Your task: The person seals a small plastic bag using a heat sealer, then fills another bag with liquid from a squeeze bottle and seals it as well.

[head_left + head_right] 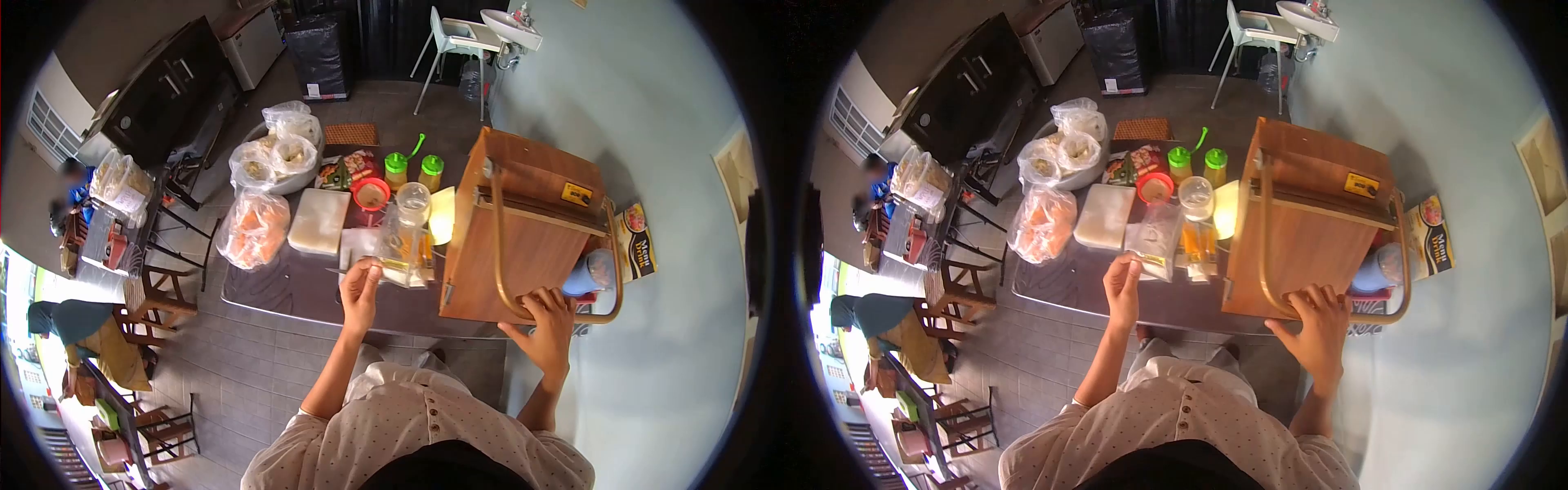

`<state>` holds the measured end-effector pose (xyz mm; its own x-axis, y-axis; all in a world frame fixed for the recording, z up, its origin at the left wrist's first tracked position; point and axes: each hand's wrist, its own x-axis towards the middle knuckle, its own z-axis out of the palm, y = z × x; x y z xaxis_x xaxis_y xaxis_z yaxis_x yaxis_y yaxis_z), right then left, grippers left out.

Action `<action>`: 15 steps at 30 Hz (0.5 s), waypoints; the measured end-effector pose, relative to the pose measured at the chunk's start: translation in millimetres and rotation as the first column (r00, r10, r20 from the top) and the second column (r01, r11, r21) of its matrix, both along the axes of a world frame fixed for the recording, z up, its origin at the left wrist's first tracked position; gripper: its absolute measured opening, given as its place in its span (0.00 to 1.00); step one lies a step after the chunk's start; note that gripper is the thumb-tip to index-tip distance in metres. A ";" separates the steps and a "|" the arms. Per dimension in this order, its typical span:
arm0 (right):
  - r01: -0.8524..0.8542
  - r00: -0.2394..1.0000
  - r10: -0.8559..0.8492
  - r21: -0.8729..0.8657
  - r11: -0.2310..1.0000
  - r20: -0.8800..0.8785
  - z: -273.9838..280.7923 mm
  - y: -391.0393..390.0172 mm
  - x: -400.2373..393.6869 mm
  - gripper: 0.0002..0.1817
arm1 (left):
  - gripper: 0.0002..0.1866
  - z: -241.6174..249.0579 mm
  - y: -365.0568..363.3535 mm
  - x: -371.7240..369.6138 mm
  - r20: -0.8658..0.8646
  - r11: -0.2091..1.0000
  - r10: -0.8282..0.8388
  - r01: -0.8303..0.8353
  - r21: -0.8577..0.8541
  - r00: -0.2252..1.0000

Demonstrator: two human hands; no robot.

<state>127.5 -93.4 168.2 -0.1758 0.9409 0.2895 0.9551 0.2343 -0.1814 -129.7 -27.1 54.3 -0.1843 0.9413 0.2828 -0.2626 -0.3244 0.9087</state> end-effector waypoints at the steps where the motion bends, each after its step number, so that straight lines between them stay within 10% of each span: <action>1: 0.006 1.000 -0.006 0.002 1.000 -0.005 -0.9 0.9 -15.7 0.15 | 0.07 2.3 3.4 -11.6 -0.002 0.999 -0.042 0.042 0.022 0.999; 5: 0.308 0.869 -0.202 0.176 0.935 -0.451 -5.7 14.1 -89.7 0.12 | 0.07 10.2 16.9 -63.1 0.030 0.976 -0.219 0.219 0.020 0.975; 8: 0.214 0.812 0.032 0.349 0.912 -0.582 -29.0 29.5 -144.8 0.09 | 0.07 10.5 28.6 -99.6 0.069 0.947 -0.321 0.318 0.043 0.945; 12: -0.261 0.124 -0.139 -0.167 0.951 -0.983 -67.7 64.9 -217.1 0.15 | 0.08 8.3 44.2 -136.8 0.003 0.904 -0.427 0.427 -0.021 0.904; 15: -0.327 -0.131 -0.265 -0.211 0.921 -0.955 -83.5 87.4 -240.7 0.18 | 0.09 3.9 51.1 -158.3 0.018 0.858 -0.502 0.501 -0.115 0.865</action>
